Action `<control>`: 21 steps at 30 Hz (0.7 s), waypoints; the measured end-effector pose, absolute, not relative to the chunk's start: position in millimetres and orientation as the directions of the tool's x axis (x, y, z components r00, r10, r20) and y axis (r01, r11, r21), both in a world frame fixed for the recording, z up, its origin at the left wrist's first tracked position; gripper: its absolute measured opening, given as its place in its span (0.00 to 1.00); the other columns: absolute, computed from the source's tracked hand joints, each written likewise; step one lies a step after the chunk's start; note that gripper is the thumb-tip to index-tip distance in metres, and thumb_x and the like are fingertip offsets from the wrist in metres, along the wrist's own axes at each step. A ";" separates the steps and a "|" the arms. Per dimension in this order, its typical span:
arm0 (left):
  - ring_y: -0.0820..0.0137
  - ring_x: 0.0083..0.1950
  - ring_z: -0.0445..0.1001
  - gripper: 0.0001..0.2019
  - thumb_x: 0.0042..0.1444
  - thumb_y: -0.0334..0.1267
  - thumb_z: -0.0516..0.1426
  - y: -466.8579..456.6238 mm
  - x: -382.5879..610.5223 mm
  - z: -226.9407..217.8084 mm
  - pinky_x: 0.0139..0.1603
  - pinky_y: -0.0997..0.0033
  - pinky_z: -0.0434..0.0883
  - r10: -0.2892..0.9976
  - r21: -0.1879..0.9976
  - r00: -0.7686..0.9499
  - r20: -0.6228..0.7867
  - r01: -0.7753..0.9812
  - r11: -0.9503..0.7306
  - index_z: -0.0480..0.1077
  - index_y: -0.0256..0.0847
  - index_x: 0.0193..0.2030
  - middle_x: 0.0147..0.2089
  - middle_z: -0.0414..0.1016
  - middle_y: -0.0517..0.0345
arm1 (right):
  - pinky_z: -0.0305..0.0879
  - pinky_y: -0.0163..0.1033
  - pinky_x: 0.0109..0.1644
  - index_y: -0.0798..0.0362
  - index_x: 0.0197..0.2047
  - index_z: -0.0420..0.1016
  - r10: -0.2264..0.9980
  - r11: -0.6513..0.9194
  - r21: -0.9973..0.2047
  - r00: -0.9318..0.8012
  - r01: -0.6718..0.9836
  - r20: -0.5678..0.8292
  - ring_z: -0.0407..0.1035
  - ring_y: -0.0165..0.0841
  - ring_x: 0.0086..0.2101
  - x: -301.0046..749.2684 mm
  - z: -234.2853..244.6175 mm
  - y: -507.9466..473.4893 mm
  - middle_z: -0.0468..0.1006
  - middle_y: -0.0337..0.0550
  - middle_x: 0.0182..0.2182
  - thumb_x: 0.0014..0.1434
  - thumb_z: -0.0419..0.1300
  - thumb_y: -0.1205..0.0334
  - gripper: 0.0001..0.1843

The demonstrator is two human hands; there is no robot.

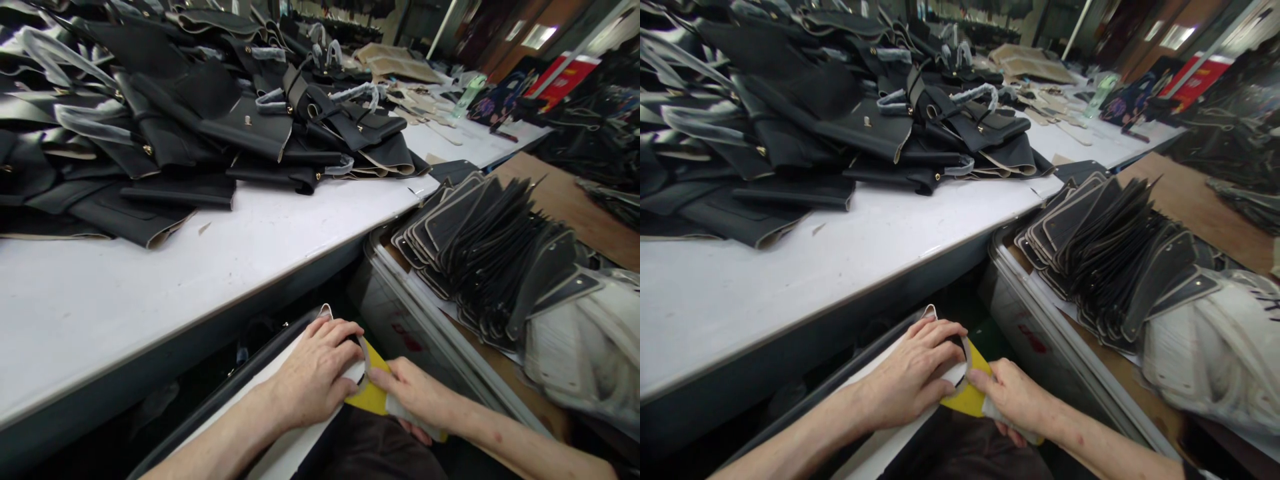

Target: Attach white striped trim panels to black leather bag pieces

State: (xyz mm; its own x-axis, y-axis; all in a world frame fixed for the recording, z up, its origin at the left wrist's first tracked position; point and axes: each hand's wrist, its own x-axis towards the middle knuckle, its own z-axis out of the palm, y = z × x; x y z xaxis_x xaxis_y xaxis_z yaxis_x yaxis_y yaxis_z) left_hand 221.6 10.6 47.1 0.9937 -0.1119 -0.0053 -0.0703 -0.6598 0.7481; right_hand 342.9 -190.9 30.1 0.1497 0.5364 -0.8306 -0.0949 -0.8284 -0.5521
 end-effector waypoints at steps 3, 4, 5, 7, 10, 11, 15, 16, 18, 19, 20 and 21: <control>0.63 0.65 0.61 0.13 0.51 0.31 0.60 12.0 220.2 47.3 0.71 0.56 0.48 -0.079 0.769 0.997 0.006 -0.055 -0.636 0.67 0.44 0.44 0.63 0.65 0.56 | 0.55 0.29 0.10 0.56 0.32 0.66 0.548 -0.817 -0.565 0.147 -0.117 -0.823 0.62 0.30 0.09 336.3 28.8 -183.1 0.69 0.40 0.12 0.58 0.48 0.28 0.35; 0.64 0.64 0.62 0.14 0.51 0.31 0.59 12.4 219.6 47.7 0.71 0.57 0.49 -0.072 0.775 0.997 0.011 -0.054 -0.630 0.67 0.43 0.45 0.63 0.65 0.55 | 0.56 0.29 0.10 0.56 0.31 0.66 0.542 -0.818 -0.560 0.150 -0.129 -0.827 0.62 0.30 0.09 333.7 28.7 -180.6 0.69 0.40 0.12 0.58 0.48 0.27 0.35; 0.65 0.64 0.62 0.15 0.51 0.31 0.59 12.4 219.1 48.4 0.71 0.58 0.50 -0.072 0.776 0.997 0.016 -0.057 -0.628 0.66 0.43 0.46 0.63 0.65 0.55 | 0.56 0.30 0.09 0.57 0.29 0.67 0.534 -0.820 -0.553 0.150 -0.149 -0.832 0.62 0.30 0.09 330.7 28.8 -178.4 0.68 0.42 0.11 0.57 0.48 0.27 0.36; 0.65 0.65 0.62 0.19 0.52 0.32 0.59 10.1 218.5 50.9 0.72 0.58 0.48 -0.080 0.755 0.996 0.029 -0.074 -0.652 0.66 0.43 0.51 0.63 0.66 0.53 | 0.56 0.30 0.09 0.57 0.24 0.66 0.514 -0.819 -0.536 0.152 -0.205 -0.844 0.62 0.31 0.09 323.4 28.8 -175.7 0.67 0.44 0.10 0.56 0.47 0.25 0.39; 0.60 0.68 0.60 0.26 0.55 0.36 0.58 -0.4 220.3 55.8 0.71 0.56 0.50 -0.116 0.637 0.993 0.019 -0.101 -0.764 0.62 0.38 0.61 0.66 0.64 0.47 | 0.55 0.30 0.09 0.57 0.24 0.66 0.502 -0.799 -0.522 0.144 -0.299 -0.852 0.62 0.32 0.09 310.4 27.2 -175.1 0.67 0.47 0.10 0.55 0.45 0.23 0.41; 0.57 0.68 0.59 0.28 0.55 0.37 0.59 -4.9 221.7 57.5 0.70 0.55 0.53 -0.126 0.581 0.992 0.001 -0.103 -0.807 0.62 0.36 0.62 0.66 0.63 0.43 | 0.56 0.31 0.09 0.57 0.25 0.67 0.500 -0.787 -0.518 0.146 -0.333 -0.854 0.63 0.33 0.09 305.9 26.0 -175.3 0.67 0.46 0.10 0.54 0.45 0.23 0.41; 0.50 0.65 0.64 0.23 0.52 0.37 0.60 -14.8 226.2 65.9 0.65 0.52 0.61 -0.162 0.444 0.985 -0.061 -0.118 -0.888 0.69 0.33 0.56 0.64 0.66 0.40 | 0.60 0.34 0.10 0.54 0.32 0.63 0.464 -0.735 -0.468 0.139 -0.490 -0.875 0.64 0.35 0.10 289.5 21.3 -174.8 0.66 0.42 0.10 0.55 0.42 0.22 0.39; 0.51 0.63 0.66 0.21 0.53 0.37 0.59 -14.0 225.8 68.8 0.65 0.51 0.60 -0.175 0.444 0.983 -0.060 -0.131 -0.886 0.70 0.34 0.54 0.63 0.67 0.41 | 0.61 0.34 0.11 0.53 0.33 0.62 0.458 -0.721 -0.454 0.132 -0.524 -0.879 0.64 0.35 0.10 285.8 21.1 -174.0 0.66 0.41 0.10 0.57 0.40 0.23 0.38; 0.53 0.63 0.67 0.19 0.55 0.38 0.58 -9.7 223.3 75.2 0.67 0.49 0.58 -0.182 0.469 0.983 -0.036 -0.144 -0.872 0.72 0.36 0.53 0.63 0.68 0.44 | 0.63 0.35 0.11 0.52 0.34 0.61 0.460 -0.691 -0.437 0.115 -0.576 -0.880 0.64 0.35 0.11 279.0 22.4 -171.9 0.66 0.40 0.10 0.60 0.36 0.26 0.36; 0.54 0.63 0.67 0.18 0.56 0.37 0.57 -7.1 221.7 78.3 0.67 0.49 0.57 -0.174 0.486 0.985 -0.019 -0.143 -0.862 0.72 0.37 0.53 0.63 0.68 0.46 | 0.63 0.35 0.11 0.52 0.34 0.61 0.467 -0.676 -0.434 0.109 -0.596 -0.877 0.64 0.34 0.11 275.9 23.7 -170.7 0.66 0.40 0.10 0.61 0.35 0.28 0.35; 0.56 0.62 0.68 0.17 0.58 0.36 0.56 -4.8 220.3 81.0 0.67 0.51 0.57 -0.158 0.502 0.987 -0.002 -0.135 -0.854 0.72 0.38 0.53 0.62 0.69 0.47 | 0.63 0.35 0.11 0.52 0.34 0.61 0.473 -0.664 -0.430 0.103 -0.611 -0.875 0.64 0.34 0.11 273.2 25.4 -169.5 0.66 0.40 0.10 0.63 0.33 0.29 0.35; 0.58 0.61 0.68 0.16 0.59 0.35 0.55 -3.1 219.5 83.1 0.67 0.52 0.58 -0.140 0.515 0.990 0.013 -0.127 -0.848 0.73 0.38 0.52 0.62 0.70 0.48 | 0.63 0.35 0.11 0.53 0.33 0.61 0.478 -0.653 -0.427 0.098 -0.626 -0.873 0.64 0.34 0.11 270.9 27.2 -168.4 0.66 0.40 0.10 0.64 0.31 0.31 0.36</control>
State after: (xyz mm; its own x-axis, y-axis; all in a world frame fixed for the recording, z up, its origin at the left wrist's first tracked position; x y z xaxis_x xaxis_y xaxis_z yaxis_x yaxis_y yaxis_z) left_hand 219.5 -3.1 83.1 0.9901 -0.1398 0.0133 -0.1266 -0.8476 0.5153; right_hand 270.9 -168.4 27.2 0.0975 0.4778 -0.8730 -0.6257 -0.6528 -0.4272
